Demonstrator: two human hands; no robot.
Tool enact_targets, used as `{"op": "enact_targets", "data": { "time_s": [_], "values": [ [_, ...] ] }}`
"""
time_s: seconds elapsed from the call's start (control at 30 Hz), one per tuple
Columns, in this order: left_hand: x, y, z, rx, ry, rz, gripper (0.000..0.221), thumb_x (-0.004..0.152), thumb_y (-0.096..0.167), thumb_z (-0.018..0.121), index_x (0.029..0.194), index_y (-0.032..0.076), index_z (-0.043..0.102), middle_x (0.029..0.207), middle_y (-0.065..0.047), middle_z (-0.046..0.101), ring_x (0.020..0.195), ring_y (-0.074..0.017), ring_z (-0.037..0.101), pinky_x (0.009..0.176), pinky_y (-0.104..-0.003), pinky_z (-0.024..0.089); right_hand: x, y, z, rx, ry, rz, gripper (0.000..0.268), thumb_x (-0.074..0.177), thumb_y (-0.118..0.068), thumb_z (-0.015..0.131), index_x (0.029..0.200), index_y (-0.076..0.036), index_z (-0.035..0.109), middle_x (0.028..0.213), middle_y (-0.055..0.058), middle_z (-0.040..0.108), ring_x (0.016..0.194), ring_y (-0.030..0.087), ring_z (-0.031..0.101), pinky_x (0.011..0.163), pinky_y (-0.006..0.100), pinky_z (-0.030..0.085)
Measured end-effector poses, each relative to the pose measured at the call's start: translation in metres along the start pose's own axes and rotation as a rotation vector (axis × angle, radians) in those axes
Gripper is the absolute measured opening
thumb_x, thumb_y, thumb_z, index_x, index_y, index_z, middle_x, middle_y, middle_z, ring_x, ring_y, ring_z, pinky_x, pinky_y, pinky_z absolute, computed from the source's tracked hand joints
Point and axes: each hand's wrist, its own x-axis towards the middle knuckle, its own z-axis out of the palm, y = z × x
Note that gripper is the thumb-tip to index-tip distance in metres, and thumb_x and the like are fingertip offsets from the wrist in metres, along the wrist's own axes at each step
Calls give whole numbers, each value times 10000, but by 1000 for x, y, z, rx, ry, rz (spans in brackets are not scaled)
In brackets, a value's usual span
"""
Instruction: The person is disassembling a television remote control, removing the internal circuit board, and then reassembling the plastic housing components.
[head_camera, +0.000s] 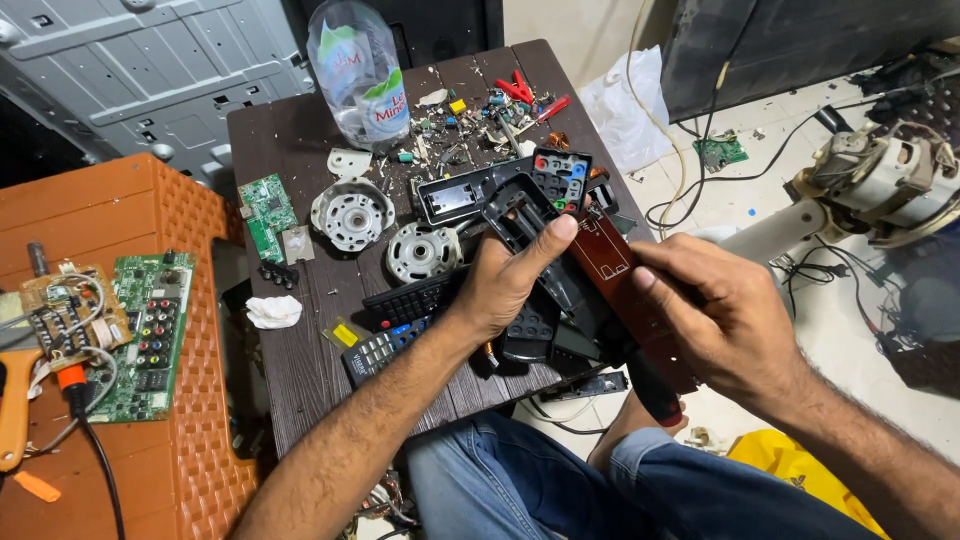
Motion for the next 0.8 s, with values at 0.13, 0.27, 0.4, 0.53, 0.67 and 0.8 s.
{"op": "enact_targets", "data": {
  "time_s": [0.13,0.27,0.4,0.53,0.67,0.8],
  "values": [
    [0,2,3,-47,5,28,227,1027,308,614,1075,97,683,931,29,684,840,-67,633,820,-238,536,-1,2,3,19,5,-6,265,941,-82,616,1166,-4,732,846,64,689,650,126,572,554,253,459],
    [0,-3,2,-29,23,7,248,1010,329,627,1076,96,682,920,37,668,827,-61,614,799,-233,521,-2,5,6,46,-14,40,279,953,-87,606,1193,-24,733,869,64,693,673,123,578,573,249,470],
    [3,4,-1,-104,-9,-98,414,971,373,640,1255,71,650,1104,-29,675,1006,-116,630,956,-310,525,0,5,8,201,-25,231,299,977,-66,582,1237,-4,716,958,60,704,754,121,627,651,238,509],
    [3,2,-1,-83,5,-65,340,978,505,586,841,194,591,749,105,504,684,-22,462,651,-209,375,1,-1,8,240,2,300,315,986,-118,587,1255,-15,715,925,75,742,674,107,607,556,227,489],
    [4,-5,0,-73,4,-62,381,950,557,587,781,217,554,693,107,470,613,-27,451,573,-204,371,3,-1,9,336,41,318,327,960,-108,622,1269,-19,681,905,103,730,662,118,616,537,230,498],
    [2,-17,-2,-42,-86,-92,395,895,551,671,730,197,615,581,116,486,450,-32,461,416,-182,380,1,16,17,481,126,241,247,956,-52,661,1186,-13,577,901,54,629,718,94,590,624,214,524]
  ]
}}
